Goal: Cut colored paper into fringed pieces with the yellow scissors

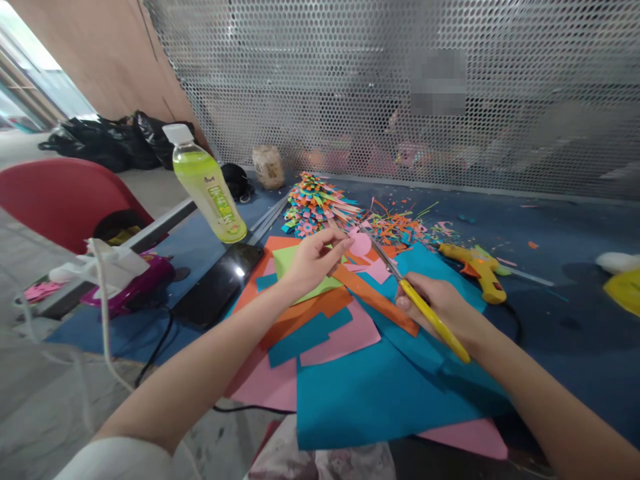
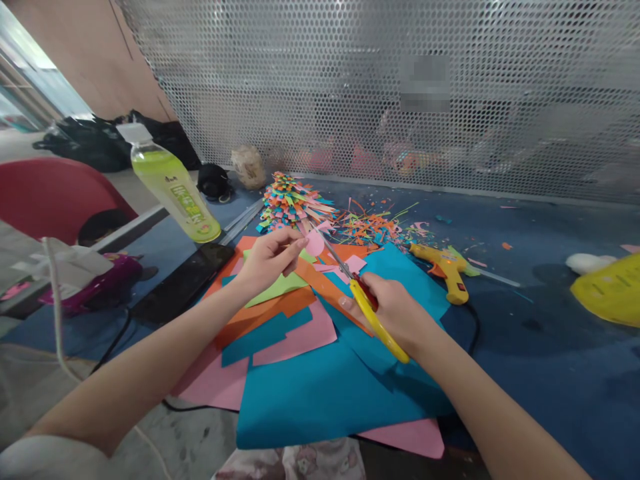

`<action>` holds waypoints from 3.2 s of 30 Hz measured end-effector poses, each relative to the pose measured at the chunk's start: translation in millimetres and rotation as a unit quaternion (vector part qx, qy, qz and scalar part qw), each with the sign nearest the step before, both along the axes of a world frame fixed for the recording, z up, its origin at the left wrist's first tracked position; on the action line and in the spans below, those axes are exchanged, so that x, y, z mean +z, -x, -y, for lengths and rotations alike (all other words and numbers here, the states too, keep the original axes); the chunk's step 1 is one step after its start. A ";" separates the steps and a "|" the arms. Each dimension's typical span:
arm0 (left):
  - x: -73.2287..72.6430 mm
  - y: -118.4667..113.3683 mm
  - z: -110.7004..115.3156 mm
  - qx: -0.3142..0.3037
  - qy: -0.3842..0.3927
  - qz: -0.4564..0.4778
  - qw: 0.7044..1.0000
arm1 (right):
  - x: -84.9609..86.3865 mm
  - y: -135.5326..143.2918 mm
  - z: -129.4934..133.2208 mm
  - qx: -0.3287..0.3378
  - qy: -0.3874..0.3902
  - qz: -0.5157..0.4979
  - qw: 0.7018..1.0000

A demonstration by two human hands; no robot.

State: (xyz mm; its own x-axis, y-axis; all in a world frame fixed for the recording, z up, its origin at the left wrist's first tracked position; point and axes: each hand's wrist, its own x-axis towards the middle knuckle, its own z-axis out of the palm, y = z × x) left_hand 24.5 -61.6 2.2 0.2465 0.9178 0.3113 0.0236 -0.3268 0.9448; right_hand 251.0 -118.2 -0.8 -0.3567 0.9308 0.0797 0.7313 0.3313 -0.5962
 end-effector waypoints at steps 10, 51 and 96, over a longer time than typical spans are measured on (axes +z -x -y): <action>-2.1 1.2 0.3 0.009 -0.023 -0.020 0.999 | 0.0 0.0 0.7 -0.008 0.020 0.008 1.000; -4.5 0.3 3.8 -0.092 0.085 -0.013 0.992 | -3.4 -0.5 -0.3 0.009 0.047 -0.032 0.998; -2.5 3.3 3.1 -0.077 0.066 -0.012 0.995 | -6.8 -3.5 -1.3 -0.003 0.032 -0.021 0.999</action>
State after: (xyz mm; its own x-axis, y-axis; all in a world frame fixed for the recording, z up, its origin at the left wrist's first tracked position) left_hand 21.2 -64.6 -0.3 0.3932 0.9011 0.1827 0.0061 -0.2013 0.9795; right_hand 254.5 -116.9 -7.6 -0.3495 0.9363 0.0350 0.7073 0.2882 -0.6455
